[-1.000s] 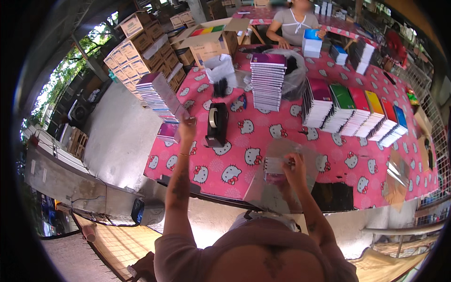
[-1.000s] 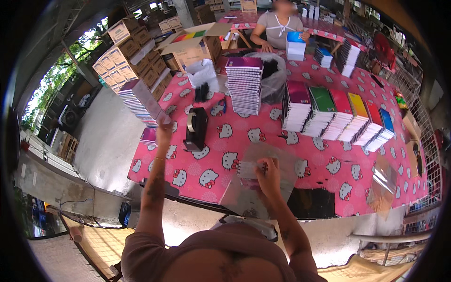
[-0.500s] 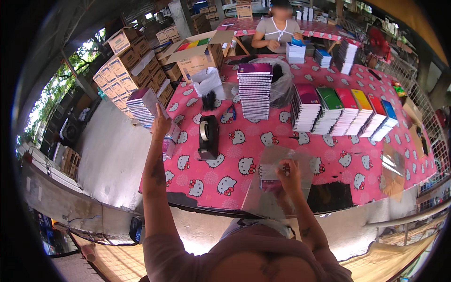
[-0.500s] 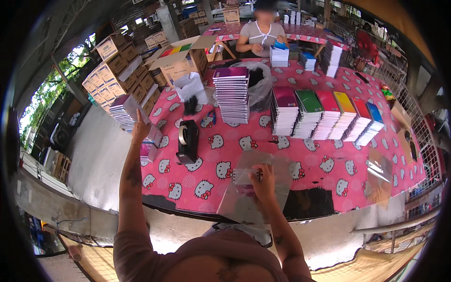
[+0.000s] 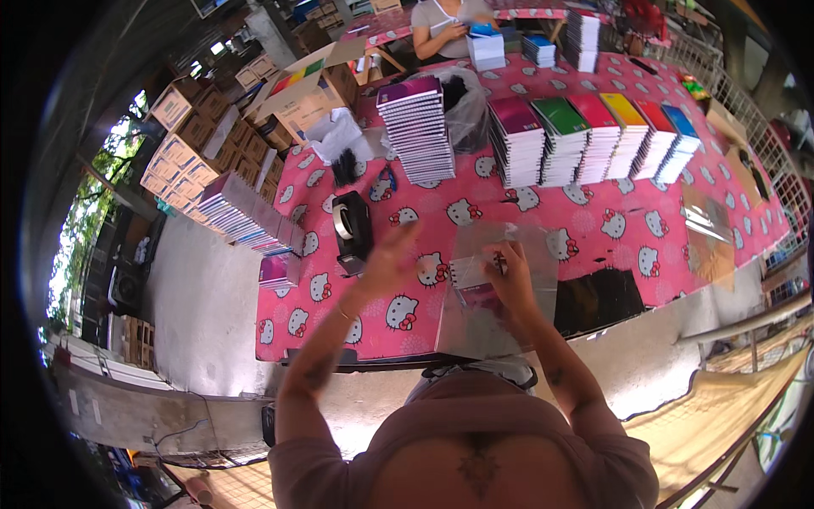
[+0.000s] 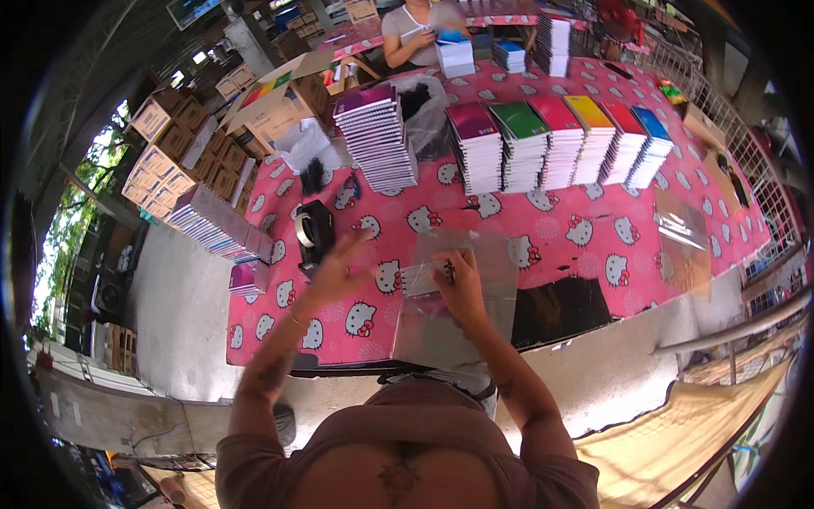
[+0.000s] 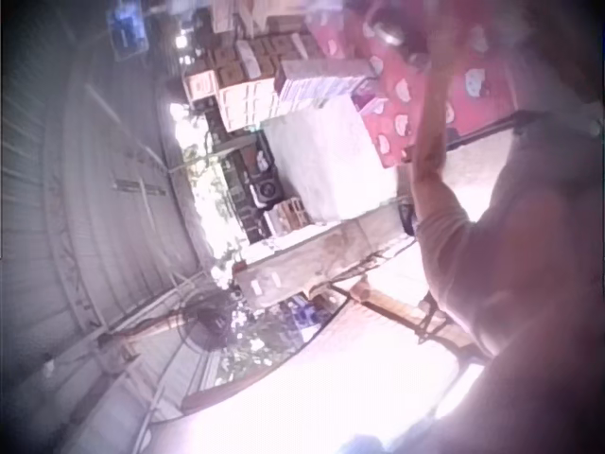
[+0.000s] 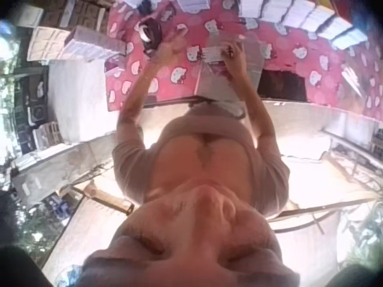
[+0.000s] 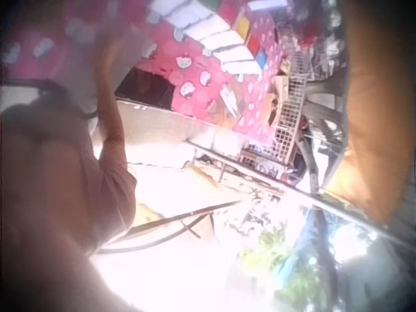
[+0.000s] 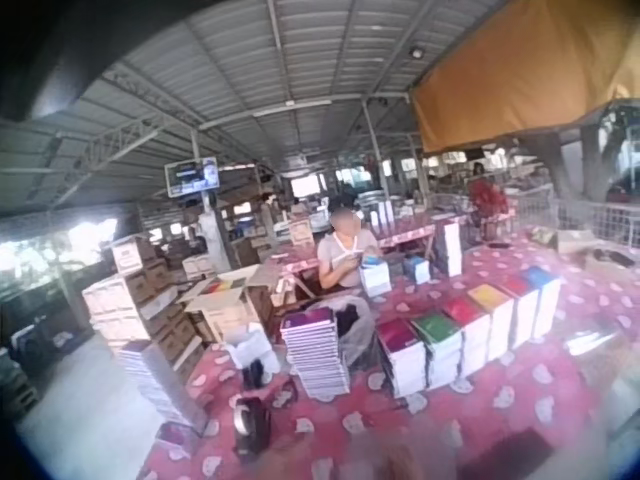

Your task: The person places notebooks into plastic bags by hand, seals them, and stacks the finished items on a table.

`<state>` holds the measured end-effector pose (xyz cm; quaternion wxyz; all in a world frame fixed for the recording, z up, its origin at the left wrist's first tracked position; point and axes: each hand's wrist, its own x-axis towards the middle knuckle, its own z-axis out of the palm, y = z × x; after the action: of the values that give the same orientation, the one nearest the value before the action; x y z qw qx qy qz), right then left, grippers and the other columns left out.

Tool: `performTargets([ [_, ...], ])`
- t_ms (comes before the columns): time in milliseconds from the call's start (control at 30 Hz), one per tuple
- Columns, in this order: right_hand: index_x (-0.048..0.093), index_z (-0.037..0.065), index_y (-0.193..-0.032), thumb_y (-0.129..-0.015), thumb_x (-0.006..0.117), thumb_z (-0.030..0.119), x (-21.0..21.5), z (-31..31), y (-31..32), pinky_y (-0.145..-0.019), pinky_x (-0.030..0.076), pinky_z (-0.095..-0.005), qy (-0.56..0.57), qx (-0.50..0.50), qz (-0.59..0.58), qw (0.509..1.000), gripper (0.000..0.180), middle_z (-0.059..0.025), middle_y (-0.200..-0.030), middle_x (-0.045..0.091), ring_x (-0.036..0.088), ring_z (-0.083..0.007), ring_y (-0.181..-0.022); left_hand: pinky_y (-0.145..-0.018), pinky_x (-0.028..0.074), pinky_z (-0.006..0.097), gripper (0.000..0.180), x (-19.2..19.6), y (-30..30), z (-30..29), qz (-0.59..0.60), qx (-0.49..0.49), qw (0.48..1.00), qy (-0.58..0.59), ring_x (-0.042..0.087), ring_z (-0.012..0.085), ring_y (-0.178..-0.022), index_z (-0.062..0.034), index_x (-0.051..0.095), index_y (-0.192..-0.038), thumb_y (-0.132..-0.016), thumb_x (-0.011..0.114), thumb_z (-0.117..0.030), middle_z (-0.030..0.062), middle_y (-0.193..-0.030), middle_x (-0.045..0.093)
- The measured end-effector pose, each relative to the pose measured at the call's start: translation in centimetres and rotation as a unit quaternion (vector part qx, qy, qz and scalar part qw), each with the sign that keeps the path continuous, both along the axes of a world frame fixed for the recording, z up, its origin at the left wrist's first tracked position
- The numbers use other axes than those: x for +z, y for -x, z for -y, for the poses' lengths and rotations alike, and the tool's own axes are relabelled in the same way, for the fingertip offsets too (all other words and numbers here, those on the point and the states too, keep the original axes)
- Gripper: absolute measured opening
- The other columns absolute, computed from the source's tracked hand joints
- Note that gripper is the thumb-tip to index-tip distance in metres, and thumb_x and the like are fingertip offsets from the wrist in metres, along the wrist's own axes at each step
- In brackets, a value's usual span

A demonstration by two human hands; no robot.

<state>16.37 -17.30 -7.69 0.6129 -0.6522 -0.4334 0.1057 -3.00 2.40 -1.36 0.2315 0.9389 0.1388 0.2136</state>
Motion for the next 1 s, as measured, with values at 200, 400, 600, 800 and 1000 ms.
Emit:
performTargets([
  [200,0.065,0.008,-0.119,-0.084,0.074,0.013,1.4,0.8,-1.8,-0.086,0.047,-0.0372,0.048,0.117,0.015,0.992,0.037,-0.0101,-0.113,0.056,0.058,-0.0277,-0.097,-0.113,0.032,0.051,0.089,-3.1,-3.1,8.3,-0.015,-0.014,1.000,-0.013,0.038,0.0446,-0.138,-0.0005,0.037,-0.148,-0.080,0.078,-0.041,0.0259,-0.148,0.041],
  [400,0.067,0.008,-0.105,-0.082,0.074,0.015,3.4,2.6,-3.0,-0.092,0.043,-0.0501,0.053,0.166,0.284,0.943,0.025,-0.0070,-0.115,0.058,0.058,-0.0318,-0.102,-0.092,0.046,0.046,0.047,-3.6,-2.7,9.1,0.029,-0.019,0.999,-0.026,0.058,0.0331,-0.106,-0.0032,0.066,-0.116,-0.079,0.078,-0.030,0.0161,-0.125,0.056],
  [600,0.064,0.010,-0.096,-0.079,0.072,0.007,2.5,1.7,-2.2,-0.087,0.044,-0.0463,0.043,0.147,0.212,0.965,0.019,-0.0083,-0.097,0.064,0.062,-0.0327,-0.094,-0.074,0.048,0.039,0.032,-1.0,-4.4,7.0,0.006,-0.051,0.999,0.006,0.060,0.0284,-0.086,-0.0072,0.068,-0.107,-0.078,0.077,-0.018,0.0097,-0.090,0.065],
  [800,0.056,0.009,-0.116,-0.076,0.073,0.004,3.8,0.9,-1.3,-0.083,0.048,-0.0451,0.162,0.090,0.234,0.955,0.044,-0.0120,-0.095,0.062,0.061,-0.0345,-0.092,-0.067,0.050,0.041,0.039,-1.5,-5.8,8.8,0.007,0.086,0.996,-0.014,0.063,0.0326,-0.077,-0.0074,0.064,-0.113,-0.076,0.074,-0.014,0.0113,-0.085,0.066],
  [1000,0.057,0.008,-0.116,-0.075,0.073,0.000,0.3,-0.4,-1.7,-0.083,0.047,-0.0349,0.064,0.108,-0.221,0.967,0.044,-0.0086,-0.105,0.055,0.056,-0.0224,-0.094,-0.070,0.051,0.039,0.041,-3.7,-6.4,6.8,0.028,0.120,0.976,0.179,0.063,0.0230,-0.080,-0.0050,0.055,-0.117,-0.083,0.073,-0.020,0.0102,-0.096,0.065],
])
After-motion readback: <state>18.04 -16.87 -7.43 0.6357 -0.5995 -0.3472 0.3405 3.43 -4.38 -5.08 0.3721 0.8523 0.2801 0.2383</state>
